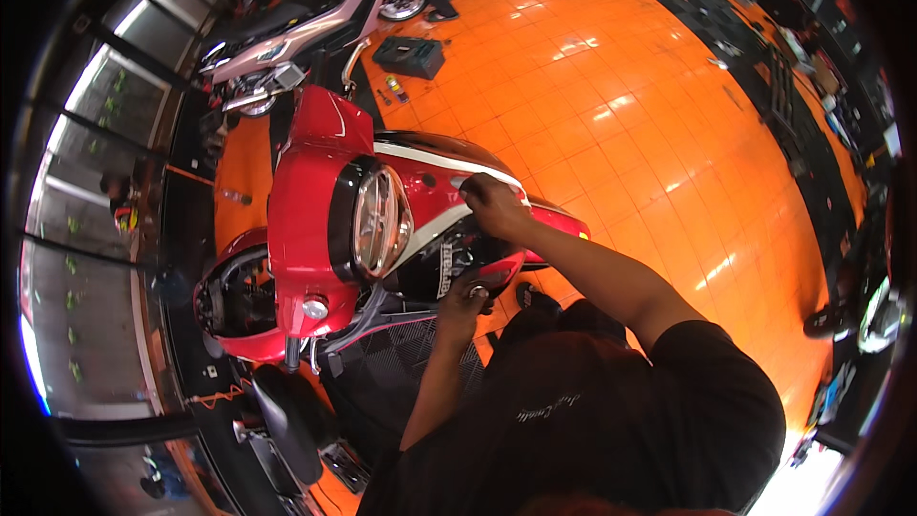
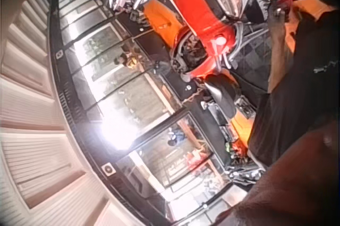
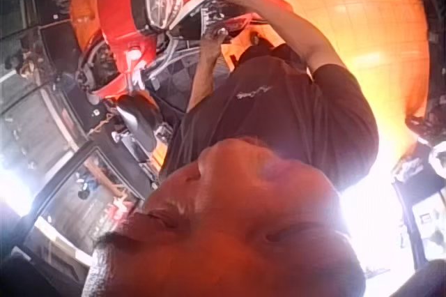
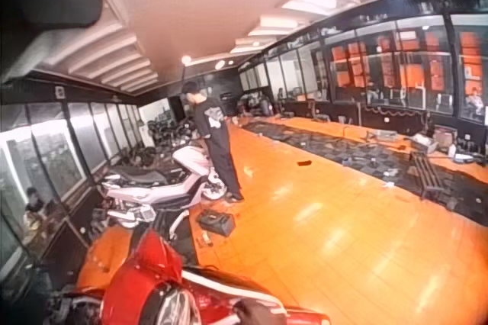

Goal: The person works on the internal components of a motorcycle engine with another individual, then uses a screwdriver to loosen fasteners on the front fairing of a red scooter. They handle the front panel and later select small metal components from a plastic parts bin on the floor.

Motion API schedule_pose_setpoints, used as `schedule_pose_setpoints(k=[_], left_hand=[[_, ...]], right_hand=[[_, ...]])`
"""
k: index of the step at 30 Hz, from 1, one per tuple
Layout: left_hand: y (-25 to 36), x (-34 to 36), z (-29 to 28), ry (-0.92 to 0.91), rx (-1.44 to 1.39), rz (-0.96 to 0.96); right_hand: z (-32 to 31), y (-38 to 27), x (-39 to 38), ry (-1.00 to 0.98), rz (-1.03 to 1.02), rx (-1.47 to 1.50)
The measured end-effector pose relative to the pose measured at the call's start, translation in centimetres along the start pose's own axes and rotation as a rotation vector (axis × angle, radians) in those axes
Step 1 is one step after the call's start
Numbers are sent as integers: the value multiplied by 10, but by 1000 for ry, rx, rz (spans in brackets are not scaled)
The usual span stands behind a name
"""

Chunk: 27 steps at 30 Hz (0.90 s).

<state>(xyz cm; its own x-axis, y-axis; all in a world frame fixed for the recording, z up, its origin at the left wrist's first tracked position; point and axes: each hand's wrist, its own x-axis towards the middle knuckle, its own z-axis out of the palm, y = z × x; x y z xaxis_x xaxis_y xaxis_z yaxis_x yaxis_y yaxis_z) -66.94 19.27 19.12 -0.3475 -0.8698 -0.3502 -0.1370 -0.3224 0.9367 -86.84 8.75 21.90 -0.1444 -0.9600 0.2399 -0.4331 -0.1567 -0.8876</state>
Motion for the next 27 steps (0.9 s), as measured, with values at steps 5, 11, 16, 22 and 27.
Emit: schedule_pose_setpoints(k=[5,11,16,22,27], left_hand=[[38,-13,-26,341,52,17],[5,-81,-35,788,-173,-261],[-14,-82,15,876,-243,-357],[24,-24,56,671,-113,-262],[34,-11,58,669,-66,-292]], right_hand=[[21,14,53,-138,65,35],[20,22,68,-215,33,116],[16,24,78,-268,-78,132],[15,33,87,-307,-173,140],[14,35,88,-330,-251,82]])
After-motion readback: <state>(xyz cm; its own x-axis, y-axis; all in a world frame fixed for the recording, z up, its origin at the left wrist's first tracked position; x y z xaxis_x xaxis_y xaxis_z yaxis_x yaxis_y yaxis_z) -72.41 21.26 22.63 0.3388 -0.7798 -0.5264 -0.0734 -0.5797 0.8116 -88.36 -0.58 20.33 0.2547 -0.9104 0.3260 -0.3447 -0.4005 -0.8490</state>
